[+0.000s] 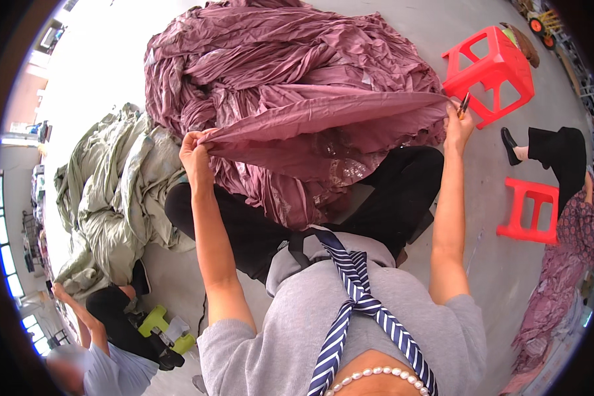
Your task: The person sits on the floor and repeatedly picks up pieces of maroon fabric from a large pile, uses a small blade to trim edges or remove tags, and places the trimmed pieces back on the pile.
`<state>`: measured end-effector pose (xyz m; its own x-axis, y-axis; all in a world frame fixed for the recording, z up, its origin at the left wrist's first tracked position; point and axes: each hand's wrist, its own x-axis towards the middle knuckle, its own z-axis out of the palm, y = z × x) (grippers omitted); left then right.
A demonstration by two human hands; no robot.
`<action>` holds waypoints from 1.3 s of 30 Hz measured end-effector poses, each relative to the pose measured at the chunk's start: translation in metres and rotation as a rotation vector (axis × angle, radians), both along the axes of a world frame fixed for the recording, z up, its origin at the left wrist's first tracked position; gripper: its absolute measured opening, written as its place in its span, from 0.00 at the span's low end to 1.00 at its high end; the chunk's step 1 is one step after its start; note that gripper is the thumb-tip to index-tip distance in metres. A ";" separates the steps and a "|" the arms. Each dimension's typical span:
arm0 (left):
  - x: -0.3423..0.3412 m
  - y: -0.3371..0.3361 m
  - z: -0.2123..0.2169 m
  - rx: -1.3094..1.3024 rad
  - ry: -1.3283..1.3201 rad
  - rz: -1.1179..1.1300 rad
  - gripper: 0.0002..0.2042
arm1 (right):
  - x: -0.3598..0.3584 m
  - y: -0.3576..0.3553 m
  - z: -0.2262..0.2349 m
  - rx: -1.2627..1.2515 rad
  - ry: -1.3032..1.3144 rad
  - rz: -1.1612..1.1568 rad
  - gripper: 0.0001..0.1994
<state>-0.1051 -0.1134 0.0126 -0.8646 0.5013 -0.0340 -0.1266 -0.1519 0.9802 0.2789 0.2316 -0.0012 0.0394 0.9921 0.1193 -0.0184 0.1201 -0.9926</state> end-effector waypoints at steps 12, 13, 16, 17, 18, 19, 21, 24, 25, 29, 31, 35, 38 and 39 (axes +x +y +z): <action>-0.005 0.038 0.015 0.049 0.183 0.095 0.09 | 0.026 -0.003 -0.044 0.000 -0.186 -0.003 0.06; -0.002 0.043 0.021 -0.138 0.554 0.128 0.06 | 0.035 0.001 -0.059 0.184 -0.483 -0.084 0.08; 0.020 0.074 0.024 -0.261 0.772 0.162 0.04 | 0.020 -0.023 -0.065 0.127 -0.831 0.059 0.10; 0.032 0.086 0.019 -0.198 0.761 0.029 0.04 | 0.000 -0.042 -0.040 0.125 -0.672 0.179 0.13; 0.055 0.107 0.018 -0.197 0.848 -0.037 0.05 | -0.020 -0.055 -0.030 0.324 -0.490 0.220 0.16; 0.080 0.123 0.023 -0.173 0.837 -0.175 0.05 | -0.044 -0.065 -0.027 0.190 -0.080 0.481 0.20; 0.111 0.123 0.031 -0.243 0.810 -0.352 0.07 | -0.086 -0.114 0.035 0.026 0.077 0.892 0.22; 0.136 0.137 0.045 -0.269 0.784 -0.458 0.10 | -0.097 -0.122 0.033 0.173 -0.279 0.940 0.16; 0.122 0.135 0.024 -0.218 0.645 -0.512 0.10 | -0.094 -0.113 0.027 0.180 -0.346 0.880 0.12; 0.111 0.105 -0.029 -0.200 0.188 -0.682 0.09 | -0.089 -0.095 0.049 0.403 -0.183 0.519 0.07; 0.131 0.092 -0.047 -0.236 0.189 -0.749 0.08 | -0.084 -0.083 0.070 0.076 0.047 0.564 0.07; 0.145 0.098 -0.030 -0.248 0.251 -0.703 0.06 | -0.083 -0.113 0.087 0.111 -0.117 0.887 0.15; 0.131 0.120 -0.001 -0.072 0.325 -0.596 0.04 | -0.098 -0.136 0.028 0.224 -0.088 1.084 0.24; 0.130 0.124 0.010 -0.009 0.298 -0.552 0.05 | -0.100 -0.141 0.011 0.057 -0.037 1.074 0.21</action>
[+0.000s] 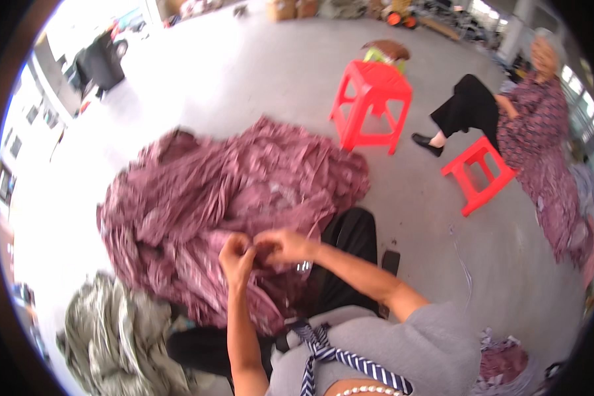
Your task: The person sits on the floor and repeatedly picks up pieces of maroon fabric from a large pile, uses a small blade to trim edges or remove tags, and places the trimmed pieces back on the pile.
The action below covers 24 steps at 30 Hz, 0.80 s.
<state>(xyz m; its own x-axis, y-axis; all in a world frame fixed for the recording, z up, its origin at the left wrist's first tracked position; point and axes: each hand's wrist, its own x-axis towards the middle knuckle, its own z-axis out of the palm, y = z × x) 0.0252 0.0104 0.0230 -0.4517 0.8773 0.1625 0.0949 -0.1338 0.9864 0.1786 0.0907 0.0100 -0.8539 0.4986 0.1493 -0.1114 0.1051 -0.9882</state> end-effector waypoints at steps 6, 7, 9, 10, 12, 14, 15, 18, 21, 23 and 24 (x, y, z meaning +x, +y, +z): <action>-0.007 -0.005 -0.034 0.039 -0.214 -0.178 0.10 | -0.020 0.020 0.039 0.080 -0.075 -0.294 0.07; 0.009 -0.004 -0.038 0.007 -0.253 -0.233 0.10 | -0.018 0.025 0.042 0.311 -0.005 -0.424 0.07; 0.024 -0.002 -0.070 -0.154 -0.280 -0.190 0.10 | -0.022 0.020 0.066 0.406 -0.018 -0.475 0.08; 0.031 0.000 -0.089 -0.163 -0.320 -0.198 0.09 | -0.025 0.022 0.068 0.428 0.044 -0.539 0.07; 0.041 0.006 -0.127 -0.180 -0.423 -0.193 0.09 | -0.031 0.027 0.070 0.391 0.090 -0.606 0.06; 0.033 0.011 -0.186 -0.195 -0.350 -0.073 0.12 | -0.038 0.022 0.087 0.217 0.126 -0.590 0.04; 0.036 0.012 -0.192 -0.189 -0.301 0.018 0.13 | -0.038 0.023 0.090 0.149 0.143 -0.578 0.04; 0.025 0.008 -0.223 -0.091 -0.255 0.247 0.16 | -0.044 0.027 0.098 0.031 0.174 -0.508 0.04; -0.021 -0.014 -0.238 -0.241 -0.408 0.268 0.16 | -0.044 0.056 0.083 -0.076 0.167 -0.642 0.03; -0.031 -0.025 -0.154 0.081 -0.835 -0.088 0.15 | -0.022 0.086 0.062 -0.072 0.134 -0.830 0.03; -0.019 -0.039 -0.068 0.108 -0.792 -0.033 0.15 | -0.012 0.104 0.038 0.028 0.125 -0.991 0.03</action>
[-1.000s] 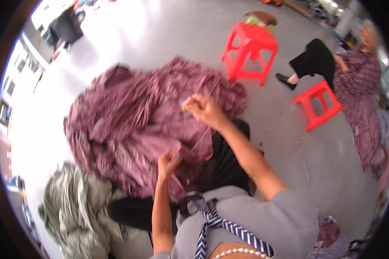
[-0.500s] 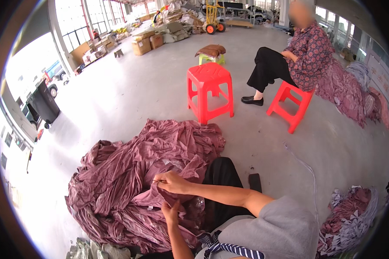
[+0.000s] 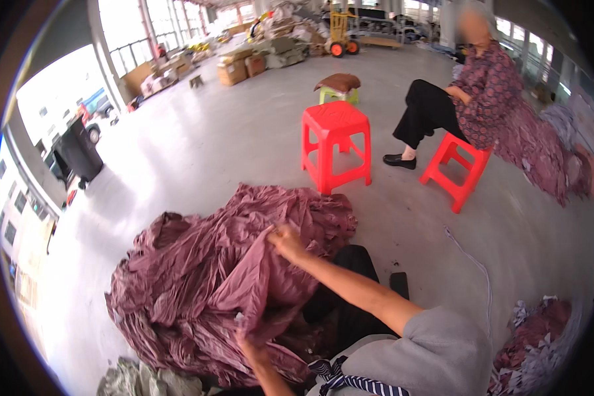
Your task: The person sits on the floor and repeatedly picks up pieces of maroon fabric from a large pile, uses a small blade to trim edges or remove tags, and places the trimmed pieces back on the pile.
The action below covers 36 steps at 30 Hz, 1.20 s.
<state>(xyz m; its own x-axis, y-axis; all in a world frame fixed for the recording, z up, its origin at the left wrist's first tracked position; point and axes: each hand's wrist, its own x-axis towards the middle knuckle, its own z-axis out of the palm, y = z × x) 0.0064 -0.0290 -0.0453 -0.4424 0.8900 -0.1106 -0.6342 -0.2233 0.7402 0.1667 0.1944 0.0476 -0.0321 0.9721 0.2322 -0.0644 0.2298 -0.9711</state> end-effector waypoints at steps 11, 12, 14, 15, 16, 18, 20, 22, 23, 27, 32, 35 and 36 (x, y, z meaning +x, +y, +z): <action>-0.095 -0.002 0.070 -0.067 0.609 0.403 0.08 | 0.037 -0.018 -0.022 -0.295 0.116 0.113 0.04; -0.085 -0.002 0.067 0.023 0.380 0.344 0.07 | 0.039 -0.018 -0.025 -0.296 0.130 0.128 0.05; -0.078 0.009 0.055 0.112 0.008 0.337 0.09 | 0.038 -0.009 -0.027 -0.292 0.133 0.138 0.05; -0.079 0.012 0.054 0.104 -0.053 0.323 0.10 | 0.039 -0.007 -0.028 -0.298 0.119 0.126 0.05; -0.079 0.013 0.052 0.094 -0.115 0.308 0.10 | 0.041 -0.005 -0.030 -0.304 0.105 0.112 0.06; -0.076 0.016 0.052 0.039 -0.167 0.300 0.15 | 0.041 -0.004 -0.031 -0.309 0.093 0.109 0.05; -0.083 0.018 0.041 0.077 -0.233 0.282 0.14 | 0.042 -0.005 -0.035 -0.291 0.095 0.137 0.05; -0.080 0.020 0.046 0.072 -0.291 0.287 0.14 | 0.044 -0.012 -0.039 -0.288 0.057 0.157 0.05; -0.078 0.019 0.046 0.074 -0.309 0.279 0.13 | 0.046 -0.016 -0.041 -0.286 0.039 0.168 0.06; -0.074 0.009 0.042 0.046 -0.012 0.175 0.13 | 0.052 -0.026 -0.042 -0.296 0.088 0.169 0.07; -0.060 -0.013 0.024 -0.286 0.482 0.102 0.19 | 0.041 -0.033 -0.022 -0.259 0.060 0.231 0.05; -0.031 -0.020 0.004 -0.562 0.840 0.062 0.17 | 0.029 -0.039 -0.009 -0.204 0.077 0.282 0.05; -0.016 -0.020 0.007 -0.544 1.052 0.066 0.17 | 0.025 -0.043 0.000 -0.183 0.057 0.292 0.05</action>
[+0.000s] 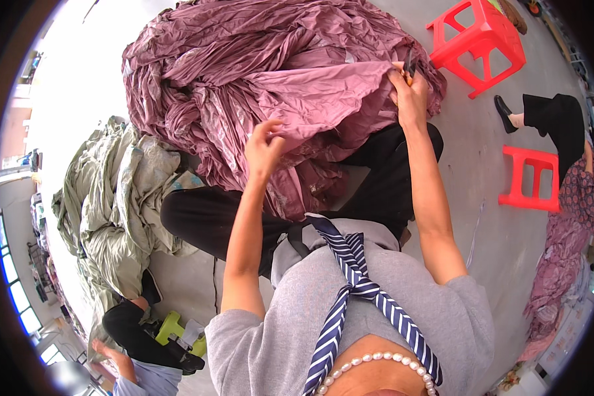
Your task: The person sits on the floor and repeatedly picks up pieces of maroon fabric from a large pile, uses a small blade to trim edges or remove tags, and places the trimmed pieces back on the pile.
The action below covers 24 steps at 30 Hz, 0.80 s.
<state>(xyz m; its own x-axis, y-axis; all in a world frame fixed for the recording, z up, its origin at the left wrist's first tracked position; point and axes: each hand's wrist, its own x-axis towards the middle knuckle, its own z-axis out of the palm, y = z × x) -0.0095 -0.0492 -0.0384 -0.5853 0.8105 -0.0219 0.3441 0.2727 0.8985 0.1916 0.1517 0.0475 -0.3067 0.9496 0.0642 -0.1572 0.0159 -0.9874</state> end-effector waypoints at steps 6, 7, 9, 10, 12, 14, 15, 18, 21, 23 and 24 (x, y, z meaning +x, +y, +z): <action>0.043 -0.008 0.014 0.029 0.498 -0.291 0.17 | -0.008 0.009 0.007 0.031 0.015 0.025 0.05; 0.042 -0.007 0.001 0.106 0.528 -0.230 0.13 | -0.011 0.008 0.010 0.038 0.025 0.034 0.05; 0.037 0.003 -0.010 0.218 0.317 -0.035 0.09 | -0.010 0.002 0.013 0.016 -0.025 0.020 0.06; 0.036 0.011 -0.008 0.250 0.075 0.096 0.09 | -0.007 0.002 0.008 0.033 -0.025 0.027 0.06; 0.041 0.025 0.025 0.455 -0.555 0.301 0.08 | -0.003 -0.003 0.007 0.062 -0.042 0.019 0.05; 0.026 0.034 0.030 0.554 -0.993 0.377 0.03 | 0.006 -0.011 0.003 0.081 -0.128 0.032 0.05; 0.020 0.038 0.046 0.574 -1.155 0.410 0.06 | 0.013 -0.014 -0.003 0.091 -0.171 0.035 0.05; -0.004 0.038 0.008 0.754 -1.377 0.400 0.13 | 0.034 -0.023 -0.036 0.204 -0.317 0.003 0.05; -0.003 0.040 0.010 0.794 -1.287 0.359 0.15 | 0.049 -0.036 -0.054 0.345 -0.445 0.069 0.06; -0.001 0.040 0.012 0.816 -1.265 0.303 0.16 | 0.055 -0.042 -0.061 0.384 -0.550 0.092 0.05; 0.001 0.040 0.016 0.820 -1.256 0.250 0.16 | 0.057 -0.042 -0.067 0.452 -0.551 0.124 0.06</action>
